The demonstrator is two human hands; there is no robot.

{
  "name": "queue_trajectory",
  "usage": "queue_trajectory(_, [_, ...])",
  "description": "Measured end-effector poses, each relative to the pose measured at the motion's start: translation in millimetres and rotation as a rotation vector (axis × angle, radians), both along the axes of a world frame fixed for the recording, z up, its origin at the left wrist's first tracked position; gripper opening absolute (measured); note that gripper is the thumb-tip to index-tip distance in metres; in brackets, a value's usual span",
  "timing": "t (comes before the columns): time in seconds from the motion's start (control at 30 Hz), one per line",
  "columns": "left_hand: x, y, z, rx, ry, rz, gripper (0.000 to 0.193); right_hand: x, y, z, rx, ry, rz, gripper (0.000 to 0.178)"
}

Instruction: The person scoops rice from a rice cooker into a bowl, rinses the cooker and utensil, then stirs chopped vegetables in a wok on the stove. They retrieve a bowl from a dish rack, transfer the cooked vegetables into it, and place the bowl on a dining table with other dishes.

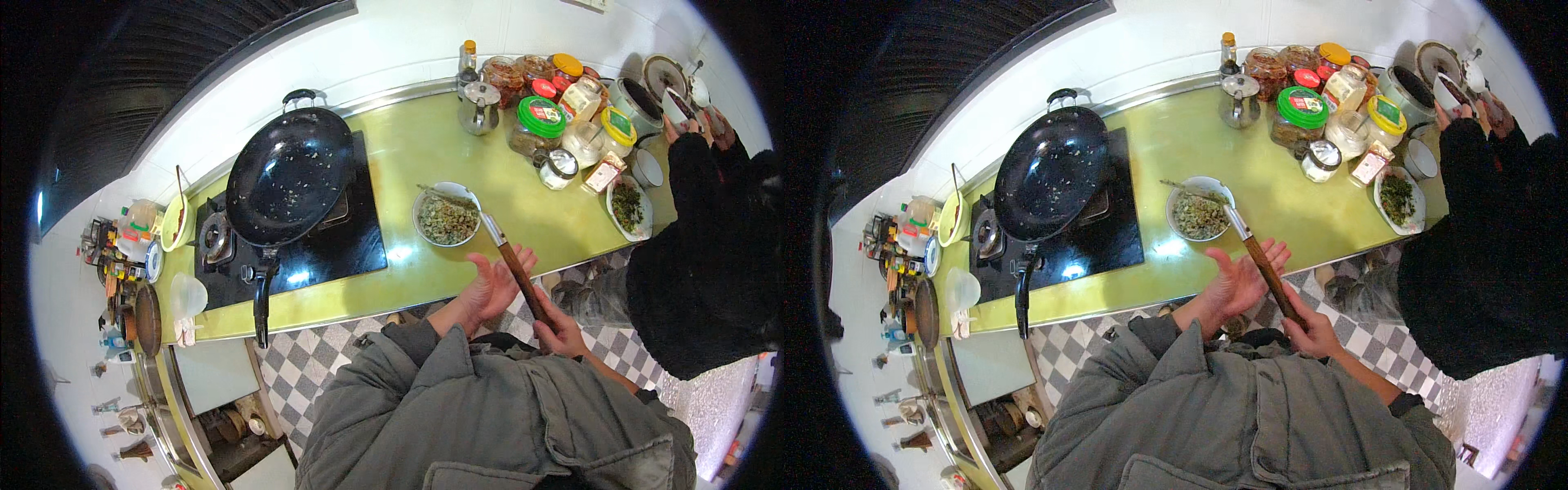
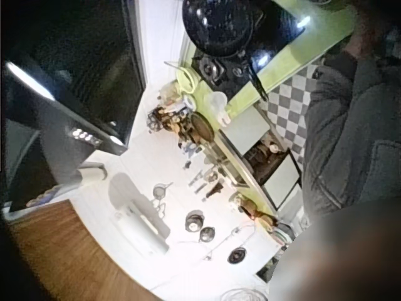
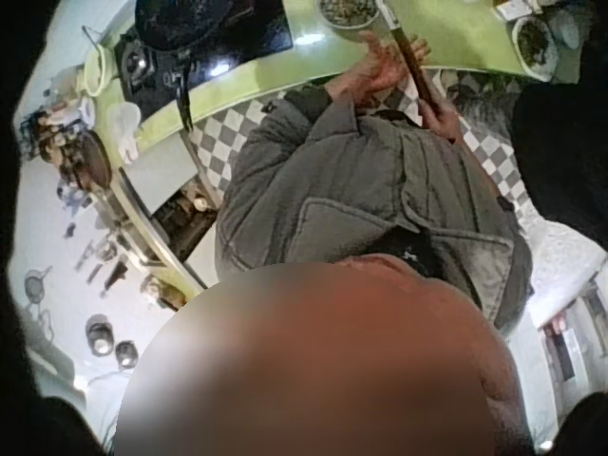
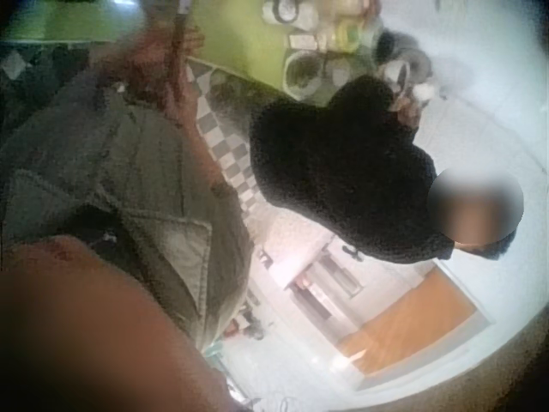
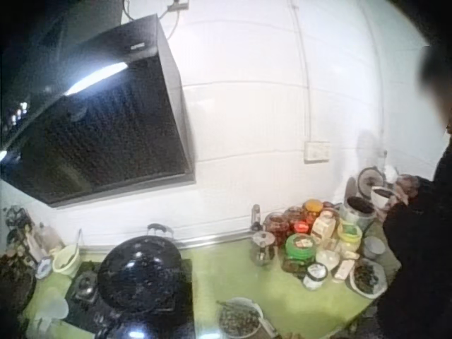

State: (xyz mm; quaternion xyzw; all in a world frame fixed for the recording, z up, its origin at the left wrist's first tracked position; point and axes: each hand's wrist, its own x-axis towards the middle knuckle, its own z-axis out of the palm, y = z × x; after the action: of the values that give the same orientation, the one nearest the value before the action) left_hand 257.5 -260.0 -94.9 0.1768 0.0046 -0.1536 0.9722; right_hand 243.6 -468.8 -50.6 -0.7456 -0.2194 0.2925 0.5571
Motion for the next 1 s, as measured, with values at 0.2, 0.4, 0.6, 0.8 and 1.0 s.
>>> queue_trajectory(0.2, [6.6, 2.3, 6.1, 0.061, 0.032, -0.025, 0.135, 6.6, 15.0, 20.8, 0.096, 0.466, -0.064, 0.058])
queue_trajectory(0.4, [-41.9, 64.9, 34.8, 0.301, 0.002, 0.083, 0.116, 42.7, 70.0, 58.0, 0.567, 0.95, -0.005, 0.055])
queue_trajectory(0.6, [-174.9, 192.8, 105.1, 0.288, -0.302, 0.503, 0.063, 85.6, 194.3, 85.9, 0.103, -0.031, 0.309, 0.059])
queue_trajectory(0.8, [-317.0, 330.7, 128.3, 0.641, 0.187, 1.278, 0.042, 76.2, 303.8, 68.6, -0.19, -0.821, 0.422, 0.064])
queue_trajectory(1.0, [-416.0, 481.0, 79.4, 1.131, 0.796, 1.473, 0.061, 46.1, 336.0, 63.7, -0.478, -0.837, 0.457, 0.061])
